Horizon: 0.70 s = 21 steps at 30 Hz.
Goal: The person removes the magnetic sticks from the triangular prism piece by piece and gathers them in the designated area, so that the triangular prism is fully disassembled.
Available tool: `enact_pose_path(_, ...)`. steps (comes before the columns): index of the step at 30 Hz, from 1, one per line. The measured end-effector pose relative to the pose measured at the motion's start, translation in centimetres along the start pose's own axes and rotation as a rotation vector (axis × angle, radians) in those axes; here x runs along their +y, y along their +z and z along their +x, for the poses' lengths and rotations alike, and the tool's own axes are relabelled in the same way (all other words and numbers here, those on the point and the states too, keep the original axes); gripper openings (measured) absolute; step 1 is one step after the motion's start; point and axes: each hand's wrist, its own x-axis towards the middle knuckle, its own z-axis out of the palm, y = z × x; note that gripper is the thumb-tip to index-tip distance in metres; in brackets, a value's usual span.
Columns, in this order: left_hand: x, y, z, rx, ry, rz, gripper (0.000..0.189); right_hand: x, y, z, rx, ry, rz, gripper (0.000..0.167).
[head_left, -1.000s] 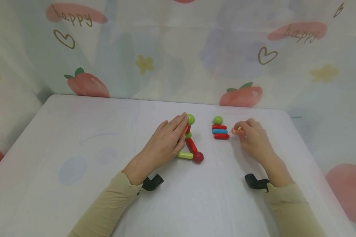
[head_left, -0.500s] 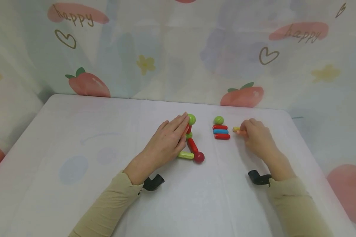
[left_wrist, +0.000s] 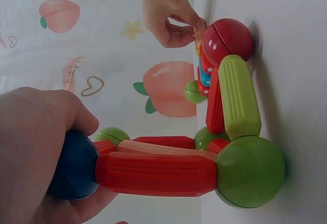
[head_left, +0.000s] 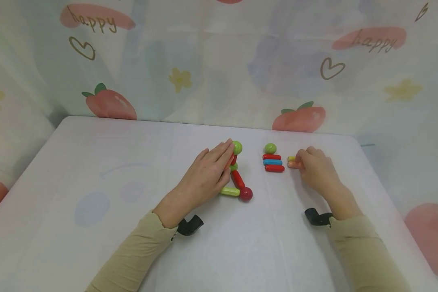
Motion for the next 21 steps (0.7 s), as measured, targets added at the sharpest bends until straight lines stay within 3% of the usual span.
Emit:
enact_pose_path(4,0.1,0.0,0.0,0.000,0.002,-0.002,0.060,-0.2,-0.2,-0.2,0.013,0.004,0.013,0.021)
enact_pose_path(8,0.1,-0.1,0.0,0.008,-0.002,-0.008,0.059,-1.2,-0.6,-0.7,0.088,-0.015,0.085,0.021)
enact_pose_path(12,0.0,-0.1,0.0,0.003,-0.003,-0.012,0.059,-3.2,-1.4,-1.3,0.150,-0.042,0.191,0.018)
enact_pose_path(17,-0.1,-0.1,-0.1,0.000,-0.006,-0.020,0.059,-6.2,-2.6,-1.8,0.135,-0.044,0.309,0.019)
enact_pose_path(21,0.0,0.0,0.0,0.003,0.005,-0.048,0.060,-8.0,-2.8,-2.1,0.153,-0.107,0.387,0.017)
